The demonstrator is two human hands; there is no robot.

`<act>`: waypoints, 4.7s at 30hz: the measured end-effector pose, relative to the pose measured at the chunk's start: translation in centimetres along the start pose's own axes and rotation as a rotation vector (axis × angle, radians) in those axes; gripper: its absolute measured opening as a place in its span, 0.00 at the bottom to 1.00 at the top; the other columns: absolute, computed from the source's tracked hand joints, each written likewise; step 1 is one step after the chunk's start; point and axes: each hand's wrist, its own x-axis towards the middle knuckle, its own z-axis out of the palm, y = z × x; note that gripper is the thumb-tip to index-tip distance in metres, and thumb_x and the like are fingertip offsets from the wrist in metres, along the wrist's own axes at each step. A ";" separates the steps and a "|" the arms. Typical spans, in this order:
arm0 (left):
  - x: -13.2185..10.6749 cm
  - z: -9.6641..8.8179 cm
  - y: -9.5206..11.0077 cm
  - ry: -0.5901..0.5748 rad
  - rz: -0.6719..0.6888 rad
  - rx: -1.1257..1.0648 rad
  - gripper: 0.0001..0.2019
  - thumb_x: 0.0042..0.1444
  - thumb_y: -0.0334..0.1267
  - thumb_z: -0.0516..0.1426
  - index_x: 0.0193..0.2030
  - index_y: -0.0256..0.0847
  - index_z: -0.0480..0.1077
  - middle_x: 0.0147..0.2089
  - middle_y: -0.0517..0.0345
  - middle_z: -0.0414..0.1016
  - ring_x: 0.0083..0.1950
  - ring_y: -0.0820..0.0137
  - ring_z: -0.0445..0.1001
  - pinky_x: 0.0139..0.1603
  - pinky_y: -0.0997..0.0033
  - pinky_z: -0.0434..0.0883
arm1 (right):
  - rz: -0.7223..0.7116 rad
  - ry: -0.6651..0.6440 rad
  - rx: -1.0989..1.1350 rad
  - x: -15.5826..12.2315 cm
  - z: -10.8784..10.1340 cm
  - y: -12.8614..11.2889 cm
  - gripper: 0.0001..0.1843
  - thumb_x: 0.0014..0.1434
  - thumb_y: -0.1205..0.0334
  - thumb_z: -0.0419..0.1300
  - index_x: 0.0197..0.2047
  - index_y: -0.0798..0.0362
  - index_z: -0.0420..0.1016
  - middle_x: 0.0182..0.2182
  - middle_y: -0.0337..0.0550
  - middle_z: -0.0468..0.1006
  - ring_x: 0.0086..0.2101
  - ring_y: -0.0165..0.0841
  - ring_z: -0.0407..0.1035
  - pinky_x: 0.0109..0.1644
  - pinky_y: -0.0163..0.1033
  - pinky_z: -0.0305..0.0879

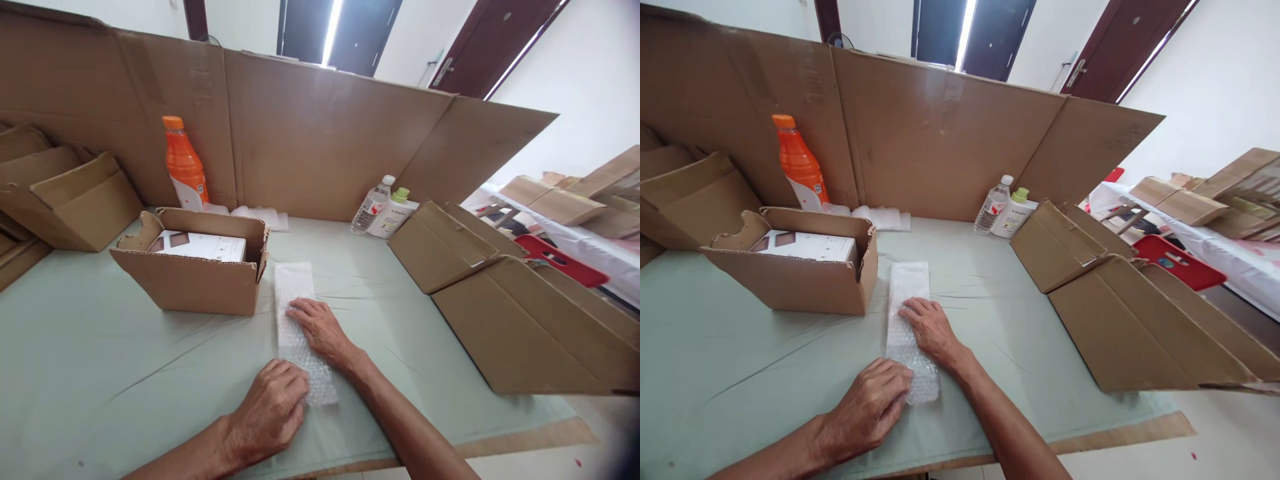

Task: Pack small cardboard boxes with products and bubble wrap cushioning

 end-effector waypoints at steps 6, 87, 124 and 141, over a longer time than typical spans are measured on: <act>0.0 -4.0 -0.7 -0.110 0.041 0.051 0.25 0.51 0.26 0.56 0.58 0.38 0.65 0.58 0.45 0.75 0.59 0.57 0.72 0.61 0.52 0.69 | 0.005 -0.018 0.031 0.0 -0.3 0.3 0.21 0.67 0.72 0.51 0.58 0.48 0.74 0.61 0.46 0.73 0.60 0.39 0.65 0.60 0.47 0.59; 1.0 -5.2 -2.2 -0.014 -0.312 -0.074 0.17 0.61 0.32 0.52 0.56 0.42 0.70 0.47 0.52 0.79 0.47 0.63 0.75 0.50 0.60 0.72 | 0.366 -0.067 0.735 -6.6 -3.2 -6.0 0.17 0.63 0.61 0.54 0.53 0.50 0.76 0.43 0.43 0.82 0.41 0.40 0.76 0.41 0.41 0.73; -3.2 -8.1 1.6 0.129 -0.709 -0.536 0.34 0.45 0.37 0.63 0.63 0.44 0.65 0.58 0.50 0.75 0.52 0.60 0.74 0.51 0.66 0.70 | 0.352 0.200 0.878 -3.8 -5.1 -11.4 0.15 0.60 0.47 0.63 0.41 0.50 0.78 0.30 0.40 0.79 0.29 0.33 0.71 0.32 0.34 0.68; -2.4 -12.7 -4.0 0.036 -0.643 -0.938 0.24 0.54 0.41 0.60 0.58 0.42 0.66 0.37 0.60 0.75 0.40 0.67 0.75 0.43 0.69 0.70 | 0.360 0.149 0.939 0.5 -11.2 -10.0 0.17 0.54 0.49 0.69 0.41 0.52 0.77 0.33 0.42 0.79 0.31 0.34 0.72 0.33 0.35 0.68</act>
